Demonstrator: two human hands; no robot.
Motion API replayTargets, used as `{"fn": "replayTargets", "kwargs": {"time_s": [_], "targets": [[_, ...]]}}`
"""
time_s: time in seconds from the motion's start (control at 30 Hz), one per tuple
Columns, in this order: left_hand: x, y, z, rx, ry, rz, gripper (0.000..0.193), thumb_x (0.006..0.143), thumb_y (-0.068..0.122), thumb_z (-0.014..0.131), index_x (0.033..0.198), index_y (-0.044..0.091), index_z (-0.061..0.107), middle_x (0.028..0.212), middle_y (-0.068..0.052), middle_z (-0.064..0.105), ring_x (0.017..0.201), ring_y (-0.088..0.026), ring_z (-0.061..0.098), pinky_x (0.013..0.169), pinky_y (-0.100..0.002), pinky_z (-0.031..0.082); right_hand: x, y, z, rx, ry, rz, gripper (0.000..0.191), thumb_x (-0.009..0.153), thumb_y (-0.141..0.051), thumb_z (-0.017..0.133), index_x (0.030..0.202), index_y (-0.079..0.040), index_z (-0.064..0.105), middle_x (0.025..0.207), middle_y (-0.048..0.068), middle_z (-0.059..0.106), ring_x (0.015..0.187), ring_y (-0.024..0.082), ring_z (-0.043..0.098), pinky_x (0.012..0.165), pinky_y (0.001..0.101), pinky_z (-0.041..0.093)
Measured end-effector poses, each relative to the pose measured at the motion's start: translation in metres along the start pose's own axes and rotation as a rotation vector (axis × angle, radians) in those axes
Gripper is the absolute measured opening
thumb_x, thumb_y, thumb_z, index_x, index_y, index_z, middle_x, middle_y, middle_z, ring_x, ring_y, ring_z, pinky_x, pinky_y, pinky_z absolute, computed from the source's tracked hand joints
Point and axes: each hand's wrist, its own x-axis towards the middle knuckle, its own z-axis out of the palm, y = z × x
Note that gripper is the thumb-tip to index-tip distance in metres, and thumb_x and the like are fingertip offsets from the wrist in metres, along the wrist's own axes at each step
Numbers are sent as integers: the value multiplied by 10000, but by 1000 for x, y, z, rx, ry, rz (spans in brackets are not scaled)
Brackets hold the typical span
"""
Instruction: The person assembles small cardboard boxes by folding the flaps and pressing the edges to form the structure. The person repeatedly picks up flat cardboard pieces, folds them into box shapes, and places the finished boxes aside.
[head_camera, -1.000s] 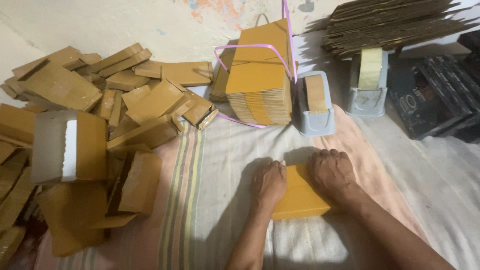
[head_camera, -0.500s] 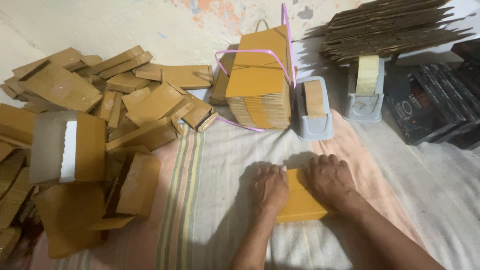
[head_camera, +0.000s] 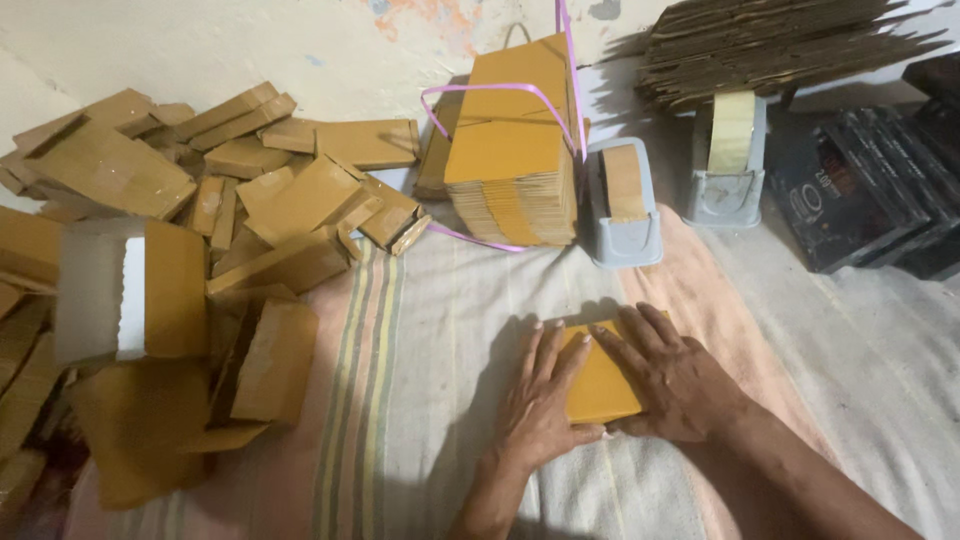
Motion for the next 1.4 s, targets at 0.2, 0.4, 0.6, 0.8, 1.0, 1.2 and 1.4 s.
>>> {"fn": "replayTargets", "kwargs": {"time_s": [0.2,0.4,0.6,0.8,1.0,1.2,1.4], "targets": [[-21,-12,5,-8,73,150,1070,766,367,882,1579,-17,302,1695,-210,216,1585,-390,133,1259,-486,215,-12,10,3,111,130,-162,1221,590,-372,952,1580,-97,292,1626,307,226,1509,489,178,1117,529,321],[-28,-3,-1,-22,111,110,1005,838,298,841,1591,-45,270,1721,-211,172,1609,-385,113,1274,-486,230,-21,0,12,14,233,-83,1103,630,-408,854,1543,-60,343,1631,240,291,1528,417,218,1156,497,351],[1,39,-7,37,-196,-198,1054,795,331,854,1616,159,215,1704,-63,69,1575,-336,-12,1195,-684,158,-16,-19,1,-106,-16,43,1042,761,-568,765,1560,-102,286,1679,186,193,1551,375,168,987,452,493],[-17,24,-1,3,-18,-26,942,836,274,794,1596,70,277,1714,-87,185,1590,-312,72,1223,-564,232,-27,-11,5,-19,77,-54,939,810,-420,732,1579,-91,305,1677,148,262,1550,319,228,943,425,526],[-33,6,7,116,73,48,814,899,246,724,1565,6,323,1677,-137,238,1558,-302,125,1230,-578,44,-34,-10,19,-34,243,-83,902,768,-450,711,1527,-93,379,1623,110,338,1498,347,274,1134,631,266],[-12,26,12,174,13,37,857,875,217,716,1518,-132,270,1639,-285,210,1554,-386,94,1245,-519,11,-12,-35,39,-286,183,-145,815,920,-458,572,1491,77,345,1611,286,322,1543,407,232,1200,576,153],[-25,5,15,58,75,133,865,903,280,727,1520,-141,290,1640,-295,242,1565,-388,148,1269,-488,73,-24,-11,43,-24,445,-288,830,838,-430,652,1419,103,393,1529,291,379,1438,388,343,1179,489,237]]}}
